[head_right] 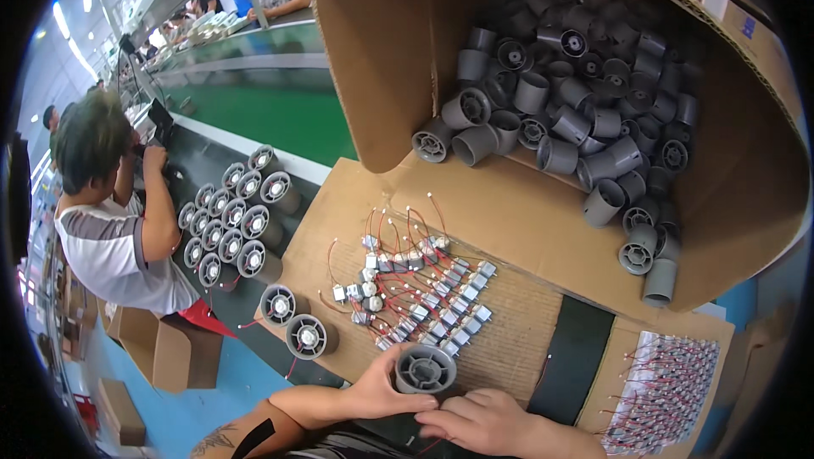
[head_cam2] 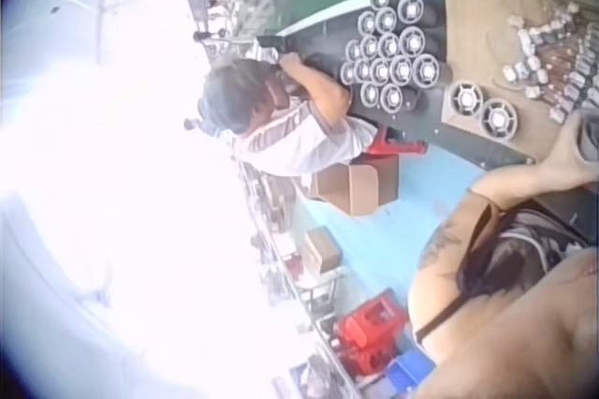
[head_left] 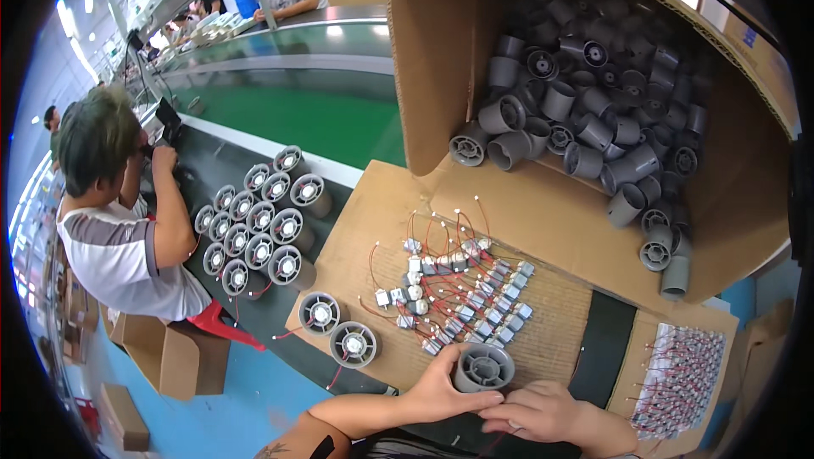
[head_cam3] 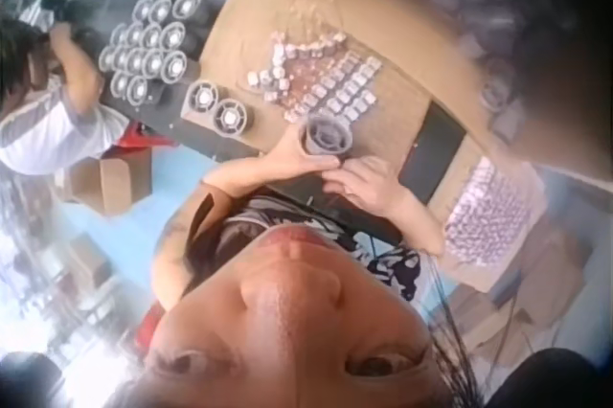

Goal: Assembling electronic modules into plastic housings by manually inserting components and wires.

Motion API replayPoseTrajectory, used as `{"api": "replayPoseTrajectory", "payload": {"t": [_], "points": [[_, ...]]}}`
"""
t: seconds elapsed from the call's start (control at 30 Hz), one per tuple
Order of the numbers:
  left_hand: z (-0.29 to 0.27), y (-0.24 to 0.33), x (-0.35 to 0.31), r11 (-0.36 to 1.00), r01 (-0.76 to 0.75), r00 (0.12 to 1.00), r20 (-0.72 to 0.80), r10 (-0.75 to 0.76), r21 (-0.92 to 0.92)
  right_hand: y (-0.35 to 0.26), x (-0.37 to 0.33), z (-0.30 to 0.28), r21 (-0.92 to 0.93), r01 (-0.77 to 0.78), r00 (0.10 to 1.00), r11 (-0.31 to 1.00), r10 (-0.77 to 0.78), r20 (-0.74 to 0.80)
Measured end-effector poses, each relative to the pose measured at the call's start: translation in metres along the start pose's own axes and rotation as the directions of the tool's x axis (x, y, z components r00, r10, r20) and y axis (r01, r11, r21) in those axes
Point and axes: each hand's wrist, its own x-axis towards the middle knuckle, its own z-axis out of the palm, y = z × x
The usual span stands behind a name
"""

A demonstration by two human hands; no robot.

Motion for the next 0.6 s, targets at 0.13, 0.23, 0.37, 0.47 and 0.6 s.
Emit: {"api": "replayPoseTrajectory", "payload": {"t": [0.13, 0.23, 0.37, 0.47, 0.6], "points": [[0.01, -0.017, -0.012, 0.991, -0.097, 0.993, 0.08, 0.09, 0.096, -0.007, -0.018, -0.013, 0.717, -0.298, 0.89, 0.63, 0.455, -0.029], [0.019, -0.012, -0.011, 0.907, -0.3, 0.939, 0.262, 0.225, 0.295, -0.012, -0.031, -0.036, 0.433, -0.326, 0.895, 0.84, 0.422, -0.146], [0.008, -0.034, -0.004, 0.664, -0.534, 0.831, 0.47, 0.298, 0.523, -0.021, -0.016, -0.037, 0.364, -0.535, 0.782, 0.762, 0.61, -0.126], [0.011, -0.034, -0.003, 0.659, -0.493, 0.87, 0.332, 0.366, 0.567, -0.014, -0.019, -0.033, 0.069, -0.475, 0.863, 0.877, 0.48, -0.156], [0.024, -0.037, -0.005, 0.657, -0.467, 0.872, 0.187, 0.452, 0.592, -0.012, -0.031, -0.033, -0.026, -0.512, 0.854, 0.859, 0.505, -0.121]]}}
